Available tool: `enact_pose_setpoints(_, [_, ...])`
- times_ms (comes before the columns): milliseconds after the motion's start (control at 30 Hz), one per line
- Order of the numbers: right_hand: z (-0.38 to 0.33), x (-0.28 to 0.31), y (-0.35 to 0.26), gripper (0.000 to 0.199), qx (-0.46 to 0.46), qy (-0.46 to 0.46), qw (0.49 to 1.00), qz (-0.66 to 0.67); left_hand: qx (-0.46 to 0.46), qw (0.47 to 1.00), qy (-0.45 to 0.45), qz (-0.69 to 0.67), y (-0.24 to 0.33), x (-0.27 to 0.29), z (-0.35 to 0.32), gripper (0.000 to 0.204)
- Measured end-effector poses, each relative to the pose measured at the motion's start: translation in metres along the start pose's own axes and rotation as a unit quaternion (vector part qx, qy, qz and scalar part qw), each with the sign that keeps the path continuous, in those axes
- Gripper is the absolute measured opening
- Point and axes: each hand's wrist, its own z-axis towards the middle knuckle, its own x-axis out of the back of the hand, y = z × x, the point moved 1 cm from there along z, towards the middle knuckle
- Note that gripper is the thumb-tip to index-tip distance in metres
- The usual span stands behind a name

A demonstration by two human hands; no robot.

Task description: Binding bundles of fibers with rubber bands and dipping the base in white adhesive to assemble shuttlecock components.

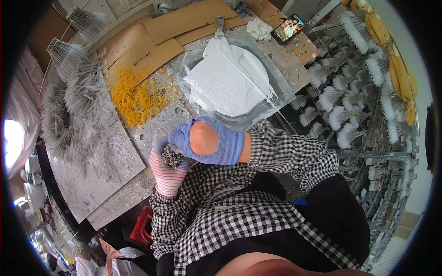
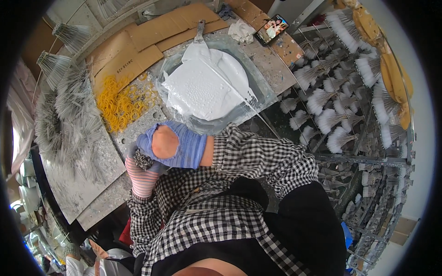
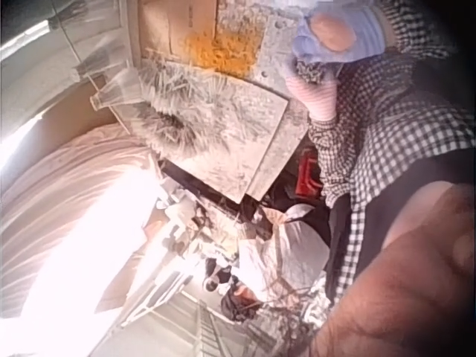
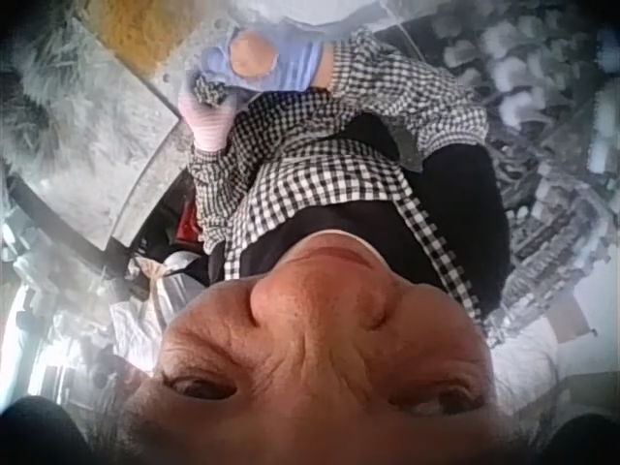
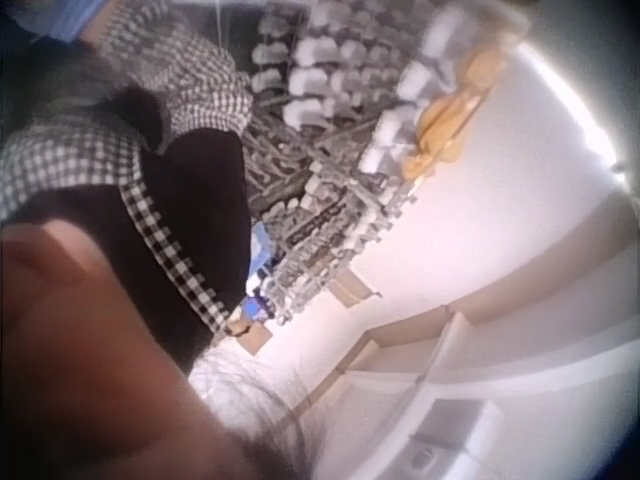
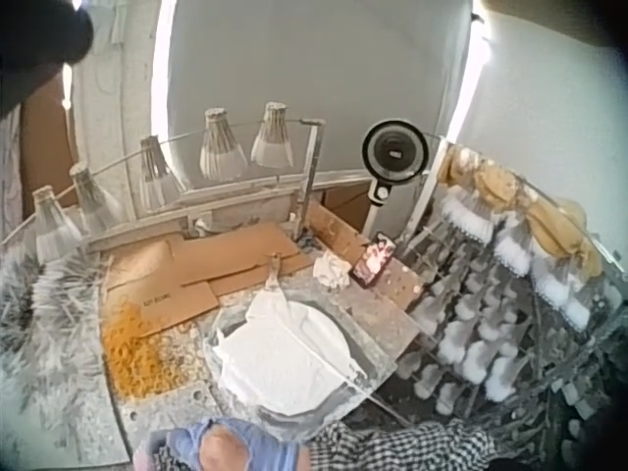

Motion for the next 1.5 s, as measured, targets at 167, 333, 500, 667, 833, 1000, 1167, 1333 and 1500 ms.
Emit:
enact_pose_setpoints(167, [0.019, 0.040, -0.044, 0.045, 0.007, 0.094, 0.990, 0.110, 0.133, 0.975, 0.038, -0.175, 0.013, 0.002, -0.008, 0.051])
enact_pose_setpoints(333, [0.042, -0.010, -0.039, 0.076, -0.005, -0.222, 0.975, 0.003, 0.132, 0.970, 0.037, -0.200, 0.010, -0.003, -0.005, 0.051])
enact_pose_setpoints(500, [0.058, 0.009, -0.078, 0.080, 0.211, 0.104, 0.968, 0.085, 0.146, 0.965, 0.059, -0.210, 0.012, 0.009, -0.013, 0.051])
enact_pose_setpoints(667, [0.076, -0.027, -0.044, 0.093, -0.003, -0.345, 0.933, 0.107, 0.154, 0.965, 0.087, -0.195, 0.022, 0.034, -0.009, 0.050])
enact_pose_setpoints(833, [0.019, -0.026, -0.018, 0.126, 0.054, 0.133, 0.963, 0.228, 0.161, 0.959, 0.081, -0.220, 0.016, 0.023, -0.004, 0.050])
enact_pose_setpoints(1000, [0.000, -0.110, 0.026, 0.106, -0.066, 0.040, 0.933, 0.353, 0.139, 0.980, -0.033, -0.140, -0.013, 0.004, 0.003, 0.052])
enact_pose_setpoints(1167, [-0.018, -0.101, 0.003, 0.087, 0.025, 0.153, 0.939, 0.308, -0.174, 0.926, -0.277, 0.187, 0.002, 0.051, 0.023, 0.059])
enact_pose_setpoints(1333, [-0.022, -0.110, 0.001, 0.096, -0.080, 0.061, 0.974, 0.202, -0.157, 0.893, -0.358, 0.221, -0.017, 0.051, 0.014, 0.051])
enact_pose_setpoints(1500, [-0.025, -0.114, 0.008, 0.099, 0.018, 0.166, 0.977, 0.136, 0.149, 0.937, -0.309, 0.064, -0.028, 0.029, 0.015, 0.055])
